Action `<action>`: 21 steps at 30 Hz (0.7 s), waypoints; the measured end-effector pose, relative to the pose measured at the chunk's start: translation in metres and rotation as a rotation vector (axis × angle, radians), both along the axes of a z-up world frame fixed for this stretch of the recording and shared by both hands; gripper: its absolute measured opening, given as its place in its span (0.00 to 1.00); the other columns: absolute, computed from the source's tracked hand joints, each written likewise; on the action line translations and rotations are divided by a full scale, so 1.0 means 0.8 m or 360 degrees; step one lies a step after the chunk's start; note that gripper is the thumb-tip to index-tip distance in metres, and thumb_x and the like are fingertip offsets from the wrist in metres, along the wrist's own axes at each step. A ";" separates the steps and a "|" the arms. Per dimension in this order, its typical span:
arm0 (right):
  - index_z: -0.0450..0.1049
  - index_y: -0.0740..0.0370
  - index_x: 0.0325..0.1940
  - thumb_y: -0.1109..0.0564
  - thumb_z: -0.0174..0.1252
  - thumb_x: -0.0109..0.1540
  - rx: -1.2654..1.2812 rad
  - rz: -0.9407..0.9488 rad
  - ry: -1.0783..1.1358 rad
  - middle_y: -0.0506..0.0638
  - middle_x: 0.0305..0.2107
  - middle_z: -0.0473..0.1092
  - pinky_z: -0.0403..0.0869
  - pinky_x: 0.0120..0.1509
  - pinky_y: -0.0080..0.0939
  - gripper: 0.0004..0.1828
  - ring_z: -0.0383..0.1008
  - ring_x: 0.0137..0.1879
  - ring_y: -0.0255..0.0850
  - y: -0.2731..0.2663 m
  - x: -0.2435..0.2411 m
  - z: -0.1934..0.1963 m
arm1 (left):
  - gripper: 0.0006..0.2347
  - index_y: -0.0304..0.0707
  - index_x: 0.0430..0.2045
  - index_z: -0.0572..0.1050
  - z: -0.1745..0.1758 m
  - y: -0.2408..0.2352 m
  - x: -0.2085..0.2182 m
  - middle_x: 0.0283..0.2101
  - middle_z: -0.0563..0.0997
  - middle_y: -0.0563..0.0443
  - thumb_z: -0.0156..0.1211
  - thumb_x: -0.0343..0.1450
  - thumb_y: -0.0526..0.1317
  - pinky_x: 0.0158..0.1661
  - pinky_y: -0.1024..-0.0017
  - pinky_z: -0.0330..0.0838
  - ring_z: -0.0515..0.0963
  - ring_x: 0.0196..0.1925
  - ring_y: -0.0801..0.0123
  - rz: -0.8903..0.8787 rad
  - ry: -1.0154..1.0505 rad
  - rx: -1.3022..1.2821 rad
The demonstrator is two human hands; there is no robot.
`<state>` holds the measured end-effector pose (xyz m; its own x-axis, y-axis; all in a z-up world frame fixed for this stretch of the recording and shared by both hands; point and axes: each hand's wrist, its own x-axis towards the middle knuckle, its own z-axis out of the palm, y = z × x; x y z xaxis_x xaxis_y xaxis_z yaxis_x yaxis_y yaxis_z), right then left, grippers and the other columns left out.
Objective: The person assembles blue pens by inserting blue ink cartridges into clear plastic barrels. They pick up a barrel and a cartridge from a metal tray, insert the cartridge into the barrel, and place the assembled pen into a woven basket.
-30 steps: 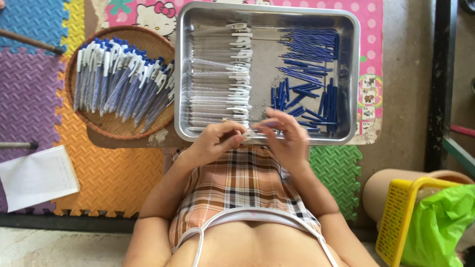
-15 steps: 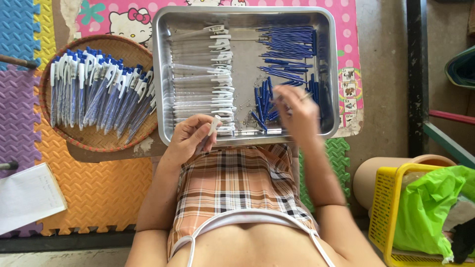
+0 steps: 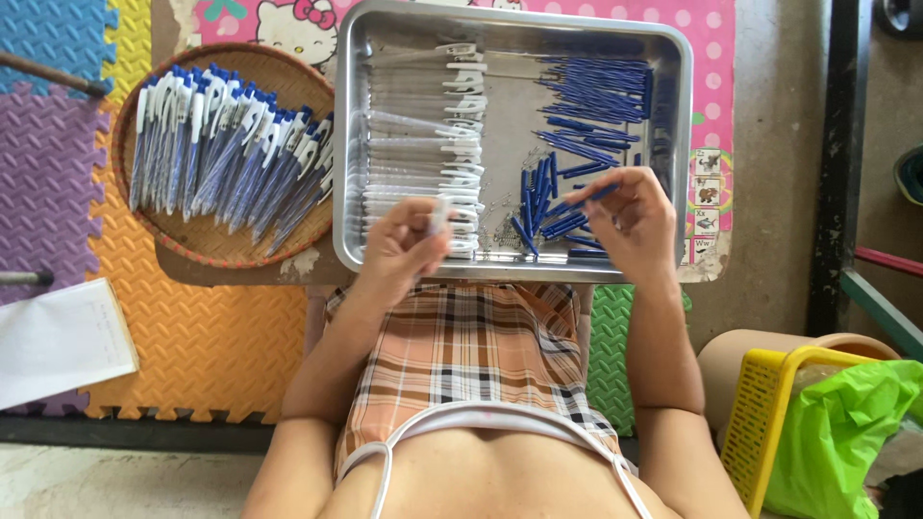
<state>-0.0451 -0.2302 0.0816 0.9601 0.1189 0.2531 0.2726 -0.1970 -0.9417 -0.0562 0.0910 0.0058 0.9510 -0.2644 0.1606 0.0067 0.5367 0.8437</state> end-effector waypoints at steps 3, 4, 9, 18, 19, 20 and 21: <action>0.61 0.68 0.53 0.71 0.55 0.66 0.0424 0.0181 -0.0050 0.69 0.43 0.77 0.80 0.64 0.54 0.14 0.83 0.55 0.60 0.043 -0.012 0.028 | 0.11 0.34 0.51 0.77 0.057 -0.031 -0.003 0.30 0.84 0.41 0.65 0.75 0.33 0.20 0.81 0.70 0.76 0.19 0.78 -0.0001 -0.0039 0.0054; 0.61 0.68 0.53 0.71 0.55 0.66 0.0427 0.0190 -0.0049 0.69 0.43 0.77 0.80 0.64 0.54 0.14 0.83 0.55 0.60 0.051 -0.015 0.032 | 0.11 0.34 0.51 0.77 0.063 -0.040 -0.004 0.30 0.84 0.41 0.65 0.75 0.33 0.20 0.81 0.70 0.76 0.19 0.78 0.0008 -0.0040 0.0056; 0.61 0.69 0.49 0.62 0.53 0.69 0.0612 0.0185 -0.0268 0.74 0.38 0.77 0.77 0.65 0.61 0.09 0.82 0.54 0.65 0.081 -0.026 0.046 | 0.15 0.29 0.49 0.77 0.083 -0.077 -0.006 0.35 0.85 0.43 0.72 0.69 0.29 0.23 0.84 0.72 0.79 0.22 0.79 -0.0015 -0.0160 -0.0049; 0.61 0.64 0.55 0.60 0.51 0.72 0.0927 0.0257 -0.0393 0.72 0.39 0.75 0.87 0.53 0.59 0.09 0.83 0.47 0.60 0.068 -0.008 0.058 | 0.07 0.31 0.46 0.80 0.121 -0.069 -0.022 0.32 0.85 0.46 0.64 0.75 0.32 0.26 0.84 0.72 0.78 0.24 0.79 -0.0176 -0.0106 -0.0091; 0.61 0.64 0.55 0.60 0.51 0.72 0.0927 0.0255 -0.0392 0.72 0.39 0.75 0.87 0.53 0.59 0.09 0.83 0.47 0.60 0.070 -0.008 0.065 | 0.07 0.31 0.46 0.80 0.118 -0.067 -0.024 0.32 0.85 0.46 0.64 0.75 0.32 0.26 0.84 0.72 0.78 0.24 0.79 -0.0178 -0.0105 -0.0091; 0.58 0.63 0.55 0.59 0.49 0.73 0.0867 0.0273 -0.0394 0.70 0.38 0.74 0.87 0.53 0.58 0.09 0.83 0.47 0.58 0.072 -0.008 0.072 | 0.10 0.28 0.51 0.78 0.114 -0.066 -0.027 0.35 0.85 0.43 0.59 0.78 0.34 0.27 0.83 0.72 0.78 0.25 0.79 -0.0254 -0.0106 -0.0120; 0.56 0.61 0.55 0.57 0.48 0.75 0.0807 0.0290 -0.0395 0.68 0.37 0.74 0.87 0.54 0.57 0.10 0.83 0.46 0.56 0.074 -0.007 0.079 | 0.13 0.25 0.57 0.75 0.111 -0.064 -0.029 0.39 0.85 0.40 0.55 0.81 0.35 0.28 0.81 0.72 0.79 0.26 0.78 -0.0330 -0.0106 -0.0149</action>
<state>-0.0511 -0.1710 0.1449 0.8405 0.0819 0.5356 0.4839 0.3315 -0.8100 -0.0793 0.0399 0.0946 0.8644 -0.4339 0.2542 0.0709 0.6057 0.7925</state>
